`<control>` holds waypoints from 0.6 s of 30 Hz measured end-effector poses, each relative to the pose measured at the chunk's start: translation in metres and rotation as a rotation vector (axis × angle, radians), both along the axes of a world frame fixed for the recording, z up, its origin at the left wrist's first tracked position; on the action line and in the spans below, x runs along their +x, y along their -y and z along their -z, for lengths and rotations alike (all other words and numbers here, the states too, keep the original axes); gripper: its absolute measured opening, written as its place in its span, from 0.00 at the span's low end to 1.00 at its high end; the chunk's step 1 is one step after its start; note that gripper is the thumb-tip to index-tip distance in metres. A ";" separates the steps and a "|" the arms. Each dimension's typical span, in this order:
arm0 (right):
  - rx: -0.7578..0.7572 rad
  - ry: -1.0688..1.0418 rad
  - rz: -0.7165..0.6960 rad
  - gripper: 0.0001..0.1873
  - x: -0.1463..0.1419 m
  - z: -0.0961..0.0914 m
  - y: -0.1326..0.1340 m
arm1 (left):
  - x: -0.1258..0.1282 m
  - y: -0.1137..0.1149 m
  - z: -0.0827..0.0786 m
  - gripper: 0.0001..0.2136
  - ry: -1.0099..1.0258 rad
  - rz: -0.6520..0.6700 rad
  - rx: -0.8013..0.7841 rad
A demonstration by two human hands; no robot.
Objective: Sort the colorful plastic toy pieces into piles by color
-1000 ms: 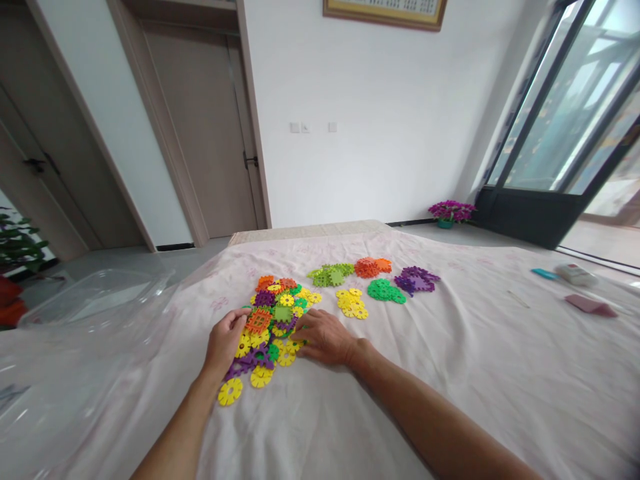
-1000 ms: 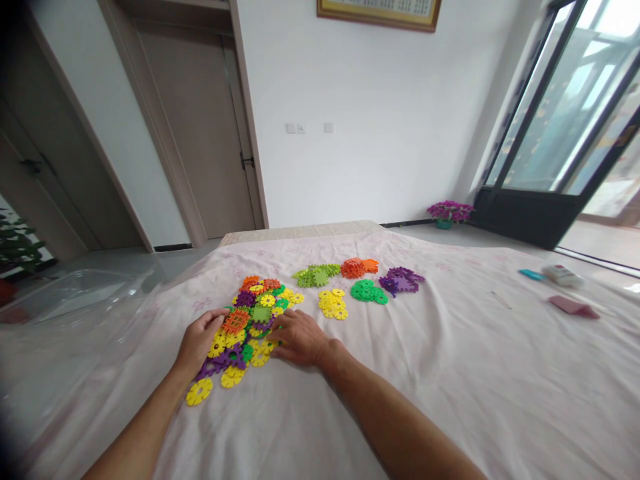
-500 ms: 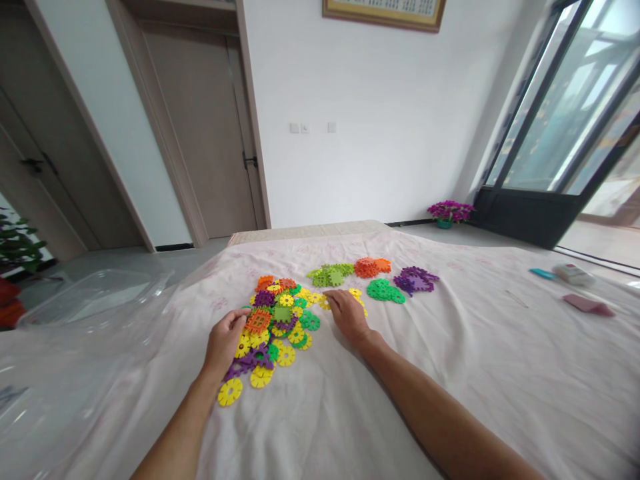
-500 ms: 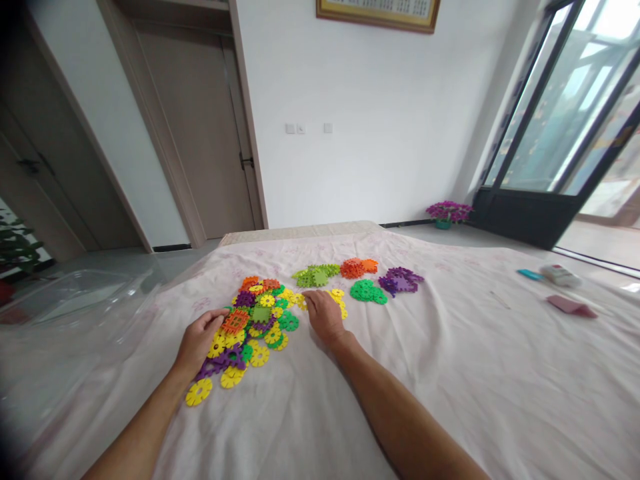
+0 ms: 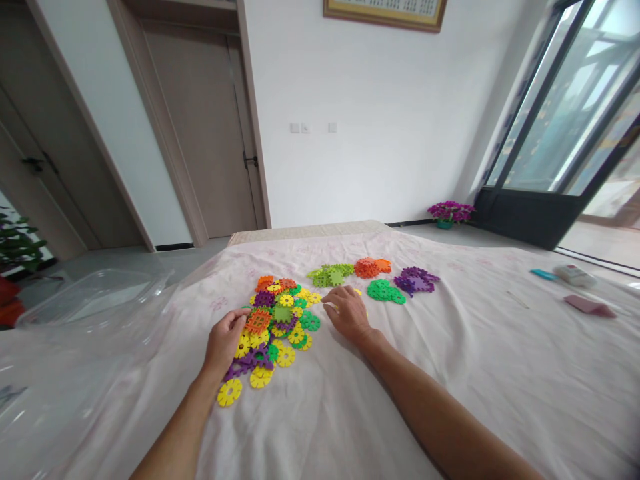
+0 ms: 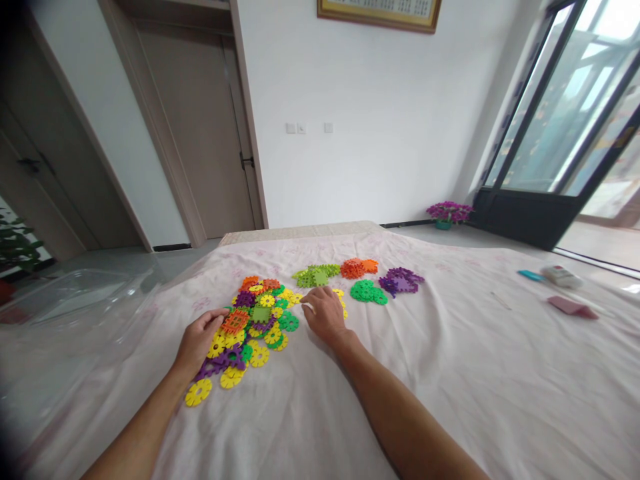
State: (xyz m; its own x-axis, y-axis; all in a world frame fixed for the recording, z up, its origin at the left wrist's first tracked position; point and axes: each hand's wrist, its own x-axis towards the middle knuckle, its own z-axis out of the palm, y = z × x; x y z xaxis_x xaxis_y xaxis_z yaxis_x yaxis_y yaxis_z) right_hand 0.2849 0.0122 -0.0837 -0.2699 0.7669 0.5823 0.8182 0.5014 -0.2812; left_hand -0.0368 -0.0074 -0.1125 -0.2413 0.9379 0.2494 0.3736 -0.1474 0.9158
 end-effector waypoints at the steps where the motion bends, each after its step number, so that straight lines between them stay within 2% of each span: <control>1: -0.021 0.018 -0.031 0.09 -0.005 0.000 0.003 | 0.000 0.000 0.000 0.18 -0.001 0.001 -0.001; 4: -0.084 0.084 -0.089 0.11 -0.017 0.000 0.011 | 0.000 0.000 0.000 0.18 -0.004 0.001 -0.007; 7: -0.146 0.126 -0.090 0.14 -0.021 0.000 0.014 | 0.000 0.001 0.000 0.18 0.002 -0.001 -0.008; 12: -0.190 0.081 -0.073 0.14 -0.021 0.002 0.012 | -0.001 0.000 0.001 0.18 0.003 0.003 -0.004; 18: -0.164 -0.002 -0.092 0.05 -0.017 0.010 0.002 | -0.001 0.000 0.002 0.18 0.003 0.008 -0.012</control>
